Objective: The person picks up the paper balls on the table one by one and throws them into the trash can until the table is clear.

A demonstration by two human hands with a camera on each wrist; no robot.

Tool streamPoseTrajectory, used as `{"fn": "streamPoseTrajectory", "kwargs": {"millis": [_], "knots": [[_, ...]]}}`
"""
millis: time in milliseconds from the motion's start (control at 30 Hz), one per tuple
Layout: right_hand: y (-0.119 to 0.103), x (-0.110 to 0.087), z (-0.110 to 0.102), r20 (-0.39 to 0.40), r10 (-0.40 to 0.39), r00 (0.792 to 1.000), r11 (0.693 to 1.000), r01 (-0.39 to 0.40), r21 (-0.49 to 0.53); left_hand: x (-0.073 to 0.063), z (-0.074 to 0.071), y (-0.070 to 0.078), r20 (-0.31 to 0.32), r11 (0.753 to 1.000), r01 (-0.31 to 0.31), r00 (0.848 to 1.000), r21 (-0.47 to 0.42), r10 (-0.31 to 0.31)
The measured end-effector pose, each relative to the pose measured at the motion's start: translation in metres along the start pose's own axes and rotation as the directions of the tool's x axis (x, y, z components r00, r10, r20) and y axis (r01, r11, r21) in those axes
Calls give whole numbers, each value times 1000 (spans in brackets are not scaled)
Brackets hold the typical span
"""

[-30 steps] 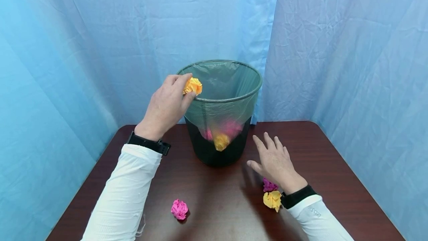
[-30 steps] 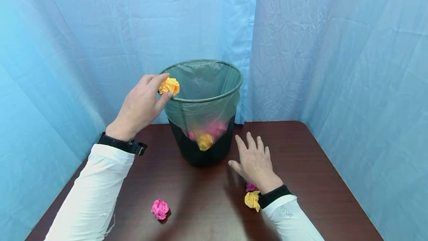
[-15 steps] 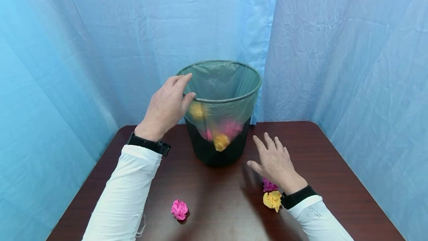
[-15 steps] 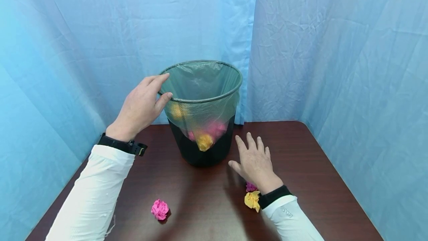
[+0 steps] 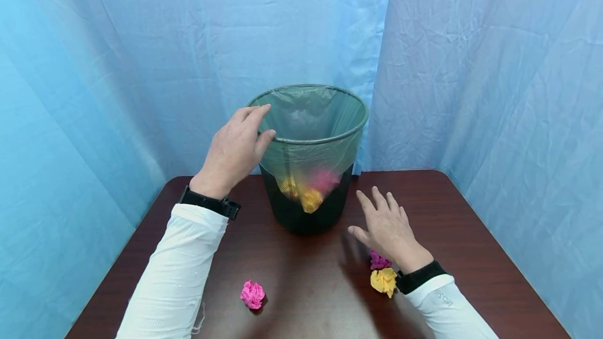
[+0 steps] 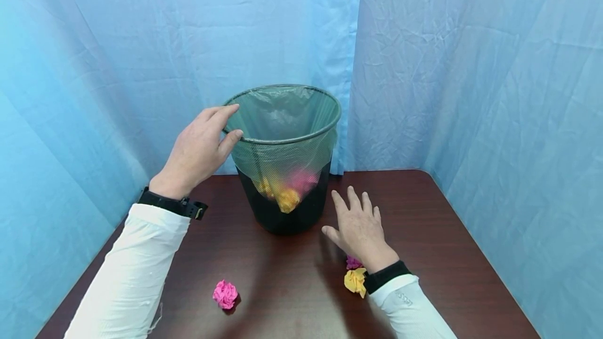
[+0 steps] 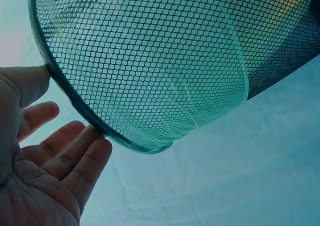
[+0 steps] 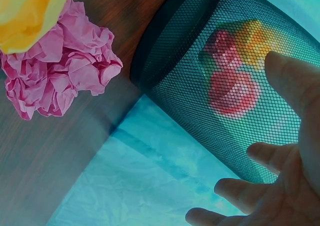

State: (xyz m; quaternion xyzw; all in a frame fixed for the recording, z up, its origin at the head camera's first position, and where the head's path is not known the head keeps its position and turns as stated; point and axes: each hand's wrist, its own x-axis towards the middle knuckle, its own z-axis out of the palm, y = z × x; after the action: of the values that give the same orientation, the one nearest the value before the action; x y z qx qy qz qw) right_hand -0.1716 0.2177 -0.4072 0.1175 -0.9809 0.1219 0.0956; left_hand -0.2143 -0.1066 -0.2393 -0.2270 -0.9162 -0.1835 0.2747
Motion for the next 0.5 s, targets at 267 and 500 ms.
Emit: {"fn": "streamPoseTrajectory", "kwargs": {"millis": [267, 500], "knots": [[1, 1, 1, -4, -6, 1000, 1000, 6, 6, 0, 0, -1, -9, 1000, -10, 1000, -6, 10], [0, 2, 1, 3, -7, 1000, 1000, 7, -2, -1, -1, -1, -9, 1000, -7, 1000, -5, 7]]}}
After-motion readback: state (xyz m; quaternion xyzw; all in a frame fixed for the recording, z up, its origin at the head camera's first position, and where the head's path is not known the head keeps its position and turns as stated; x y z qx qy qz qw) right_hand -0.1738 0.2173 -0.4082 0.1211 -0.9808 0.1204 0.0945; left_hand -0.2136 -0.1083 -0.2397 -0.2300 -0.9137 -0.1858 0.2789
